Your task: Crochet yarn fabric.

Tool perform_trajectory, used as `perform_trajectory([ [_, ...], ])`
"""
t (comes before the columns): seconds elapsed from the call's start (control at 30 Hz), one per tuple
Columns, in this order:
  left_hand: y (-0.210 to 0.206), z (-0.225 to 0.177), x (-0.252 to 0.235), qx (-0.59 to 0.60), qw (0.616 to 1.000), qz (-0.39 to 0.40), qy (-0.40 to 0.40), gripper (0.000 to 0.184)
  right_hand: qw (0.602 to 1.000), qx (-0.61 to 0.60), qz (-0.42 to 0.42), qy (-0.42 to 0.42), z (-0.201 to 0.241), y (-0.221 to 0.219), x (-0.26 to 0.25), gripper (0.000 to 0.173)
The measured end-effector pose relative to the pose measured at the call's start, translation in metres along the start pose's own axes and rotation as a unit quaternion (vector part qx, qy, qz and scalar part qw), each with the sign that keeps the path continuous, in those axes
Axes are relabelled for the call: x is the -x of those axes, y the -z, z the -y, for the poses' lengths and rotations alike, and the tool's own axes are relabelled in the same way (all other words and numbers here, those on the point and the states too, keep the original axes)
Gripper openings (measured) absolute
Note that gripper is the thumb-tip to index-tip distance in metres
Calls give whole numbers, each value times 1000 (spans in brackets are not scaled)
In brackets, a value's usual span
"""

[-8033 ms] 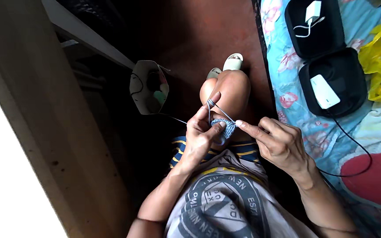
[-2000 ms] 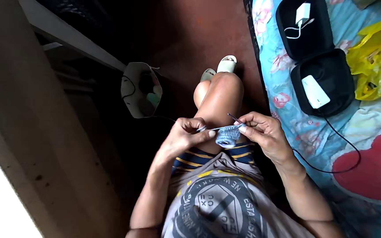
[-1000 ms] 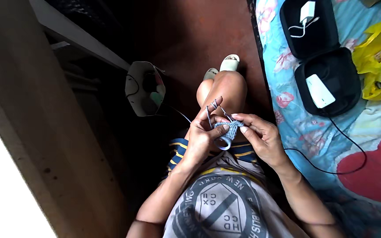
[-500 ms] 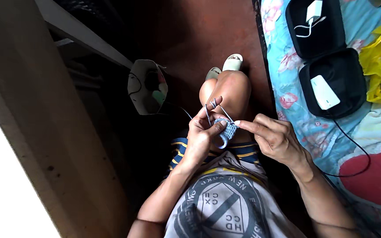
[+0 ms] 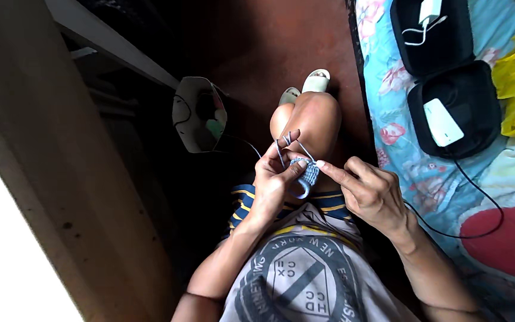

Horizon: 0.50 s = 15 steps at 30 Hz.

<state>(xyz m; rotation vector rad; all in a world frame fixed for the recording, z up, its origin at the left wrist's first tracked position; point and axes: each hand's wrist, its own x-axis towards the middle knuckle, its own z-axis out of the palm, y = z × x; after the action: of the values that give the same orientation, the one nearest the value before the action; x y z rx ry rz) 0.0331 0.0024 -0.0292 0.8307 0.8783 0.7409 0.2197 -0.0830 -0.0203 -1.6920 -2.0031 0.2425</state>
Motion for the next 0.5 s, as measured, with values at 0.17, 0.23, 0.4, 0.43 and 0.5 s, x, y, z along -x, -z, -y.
perform_trajectory([
  [0.17, -2, 0, 0, 38, 999, 2, 27, 51, 1000, -19, -14, -10, 1, -4, 2, 40],
  [0.23, -2, 0, 0, 45, 998, -1, 34, 51, 1000, -14, -17, -12, 1, -4, 3, 41],
  [0.4, -2, 1, 1, 50, 998, -9, 25, 52, 1000, -9, -24, -15, 3, -5, 4, 39],
  [0.43, -2, 1, 2, 51, 998, -9, 24, 54, 999, -17, -27, -18, 3, -6, 4, 39],
  [0.5, -3, 1, 3, 53, 998, -7, 21, 58, 997, -61, -35, -33, 2, -8, 4, 39],
])
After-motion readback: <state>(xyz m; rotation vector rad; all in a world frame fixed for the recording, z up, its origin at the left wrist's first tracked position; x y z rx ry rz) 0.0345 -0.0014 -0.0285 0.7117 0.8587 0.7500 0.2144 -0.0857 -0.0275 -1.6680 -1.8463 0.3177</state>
